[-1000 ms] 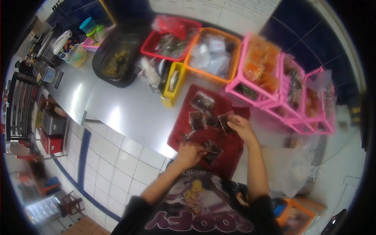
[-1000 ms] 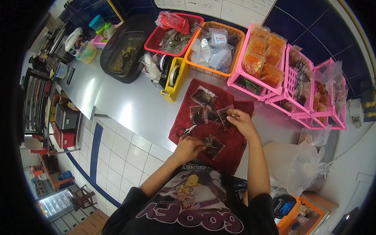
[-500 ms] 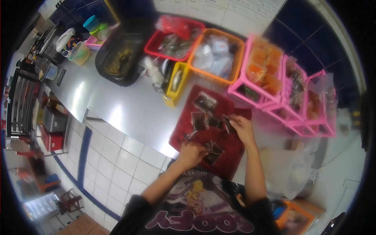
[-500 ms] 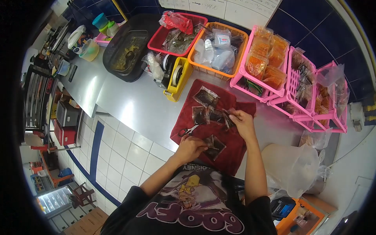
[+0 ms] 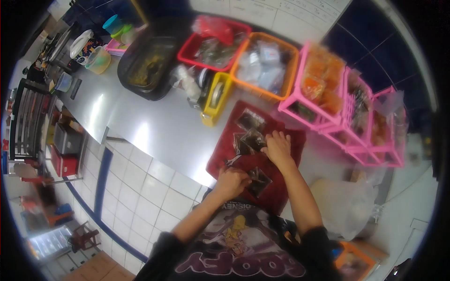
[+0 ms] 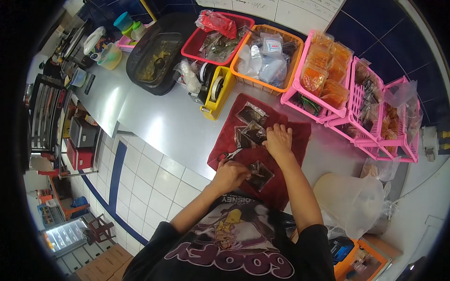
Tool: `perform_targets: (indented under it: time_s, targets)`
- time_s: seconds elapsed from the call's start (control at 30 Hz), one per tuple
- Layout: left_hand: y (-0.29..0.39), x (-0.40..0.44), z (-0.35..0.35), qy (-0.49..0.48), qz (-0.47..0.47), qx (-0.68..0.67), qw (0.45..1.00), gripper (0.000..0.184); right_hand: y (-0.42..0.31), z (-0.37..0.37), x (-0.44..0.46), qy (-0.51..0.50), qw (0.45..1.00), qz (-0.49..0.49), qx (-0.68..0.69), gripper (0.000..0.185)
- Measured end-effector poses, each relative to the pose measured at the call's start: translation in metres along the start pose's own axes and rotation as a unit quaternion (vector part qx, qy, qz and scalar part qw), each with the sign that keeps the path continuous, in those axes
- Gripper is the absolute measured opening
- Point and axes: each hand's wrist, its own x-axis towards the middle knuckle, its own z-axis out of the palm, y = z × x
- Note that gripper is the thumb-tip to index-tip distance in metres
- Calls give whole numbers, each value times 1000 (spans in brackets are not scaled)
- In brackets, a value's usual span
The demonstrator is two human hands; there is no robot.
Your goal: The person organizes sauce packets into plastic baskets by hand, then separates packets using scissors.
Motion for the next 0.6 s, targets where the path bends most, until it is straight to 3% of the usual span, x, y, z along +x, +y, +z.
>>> perform_targets:
  time_s: [0.23, 0.3, 0.5, 0.57, 0.6]
  targets:
    - [-1, -1, 2, 10, 5, 29, 1000, 11, 3, -13, -8, 61, 998, -17, 16, 30]
    - [0, -2, 0, 10, 2, 33, 999, 11, 11, -29, -9, -34, 987, 54, 150, 21]
    - [-3, -3, -1, 5, 1, 20, 1000, 12, 24, -70, -14, 28, 960, 104, 260, 18]
    - [-2, -1, 0, -4, 7, 18, 1000, 12, 21, -67, -7, 7, 872, 76, 483, 18]
    - [0, 0, 0, -12, 2, 18, 1000, 13, 15, -65, -9, 12, 871, 83, 484, 18]
